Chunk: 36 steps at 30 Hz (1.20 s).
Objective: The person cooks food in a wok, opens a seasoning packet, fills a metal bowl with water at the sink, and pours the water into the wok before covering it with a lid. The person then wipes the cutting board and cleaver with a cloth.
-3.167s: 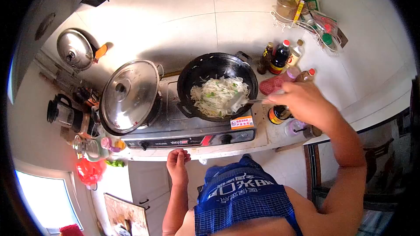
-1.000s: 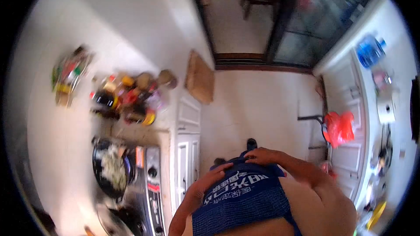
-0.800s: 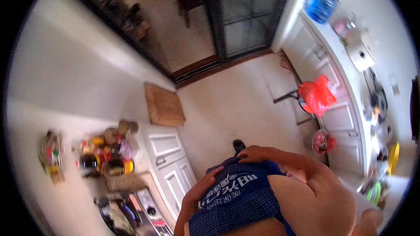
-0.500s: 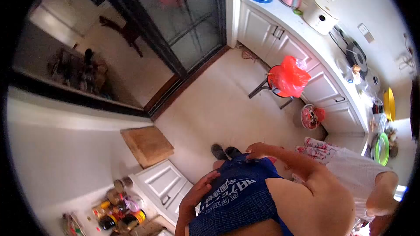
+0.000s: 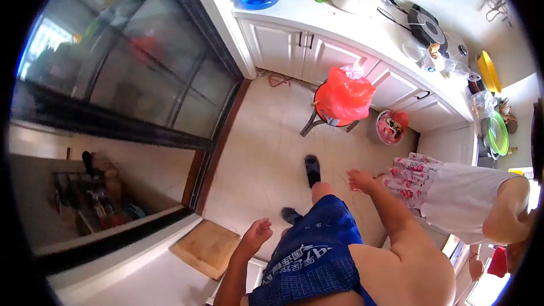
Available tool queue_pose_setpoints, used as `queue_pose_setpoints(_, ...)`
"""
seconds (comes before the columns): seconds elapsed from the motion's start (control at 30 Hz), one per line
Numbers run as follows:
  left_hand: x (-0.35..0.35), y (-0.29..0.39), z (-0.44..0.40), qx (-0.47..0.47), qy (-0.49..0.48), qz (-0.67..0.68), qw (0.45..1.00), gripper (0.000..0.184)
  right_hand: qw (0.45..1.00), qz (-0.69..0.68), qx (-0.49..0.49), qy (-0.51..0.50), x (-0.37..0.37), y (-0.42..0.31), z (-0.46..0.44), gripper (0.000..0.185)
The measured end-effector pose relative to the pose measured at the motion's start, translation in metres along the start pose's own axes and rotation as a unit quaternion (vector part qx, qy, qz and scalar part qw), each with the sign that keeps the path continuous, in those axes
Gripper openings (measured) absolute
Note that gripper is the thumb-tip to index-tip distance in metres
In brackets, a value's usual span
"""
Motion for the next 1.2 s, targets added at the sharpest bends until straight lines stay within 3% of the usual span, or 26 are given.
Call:
queue_pose_setpoints(0.07,-0.006,0.020,-0.036,-0.027,0.008,-0.038,0.999,0.050,0.988,-0.089,0.042,0.117,-0.030,-0.008,-0.025,0.065)
queue_pose_setpoints(0.1,-0.008,0.032,-0.056,-0.036,0.016,-0.054,0.998,0.050,0.987,-0.096,0.049,0.119,-0.044,-0.016,-0.039,0.065)
queue_pose_setpoints(0.17,-0.013,0.048,-0.102,-0.050,0.023,-0.077,0.996,0.049,0.968,-0.150,-0.010,0.202,-0.081,-0.045,-0.066,0.079)
queue_pose_setpoints(0.33,-0.011,0.111,-0.246,-0.054,0.001,-0.137,0.989,0.054,0.927,-0.194,-0.021,0.321,-0.158,-0.113,-0.126,0.076)
queue_pose_setpoints(0.4,0.004,0.154,-0.306,-0.041,-0.015,-0.228,0.973,0.058,0.910,-0.211,-0.025,0.357,-0.186,-0.128,-0.149,0.074)
queue_pose_setpoints(0.47,0.017,0.175,-0.378,0.003,0.008,-0.308,0.951,0.060,0.924,-0.222,-0.014,0.312,-0.203,-0.133,-0.175,0.071)
queue_pose_setpoints(0.53,0.030,0.194,-0.450,-0.021,0.023,-0.301,0.953,0.061,0.931,-0.224,-0.004,0.289,-0.215,-0.141,-0.189,0.069)
queue_pose_setpoints(0.6,0.055,0.237,-0.499,-0.029,0.035,-0.335,0.941,0.061,0.919,-0.340,-0.128,0.154,-0.214,-0.146,-0.210,0.066)
queue_pose_setpoints(0.67,0.070,0.256,-0.553,0.065,0.063,-0.307,0.947,0.053,0.903,-0.383,-0.148,0.130,-0.211,-0.151,-0.215,0.059)
queue_pose_setpoints(0.7,0.082,0.259,-0.573,0.064,0.052,-0.305,0.949,0.053,0.884,-0.426,-0.168,0.092,-0.207,-0.158,-0.217,0.051)
queue_pose_setpoints(0.77,0.109,0.250,-0.609,-0.090,-0.063,-0.072,0.991,0.035,0.880,-0.435,-0.175,0.078,-0.201,-0.161,-0.226,0.051)
queue_pose_setpoints(1.0,0.111,0.242,-0.627,-0.126,-0.095,-0.055,0.986,0.033,0.915,-0.365,-0.152,0.083,-0.149,-0.144,-0.253,0.050)
queue_pose_setpoints(1.17,0.051,0.222,-0.631,0.003,0.019,-0.126,0.992,0.032,0.954,-0.257,-0.151,0.041,-0.081,-0.145,-0.275,0.049)
queue_pose_setpoints(1.2,0.031,0.223,-0.630,0.127,0.005,-0.158,0.979,0.033,0.962,-0.218,-0.165,0.028,-0.067,-0.149,-0.282,0.049)
Point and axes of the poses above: each hand's wrist, its own z-axis away from the middle knuckle, its own x-axis out of the palm, y = z × x, the point moved 6 cm from there along -z, towards the middle knuckle, and after that the axes turned 14 degrees about -x, right-handed, at the moved point
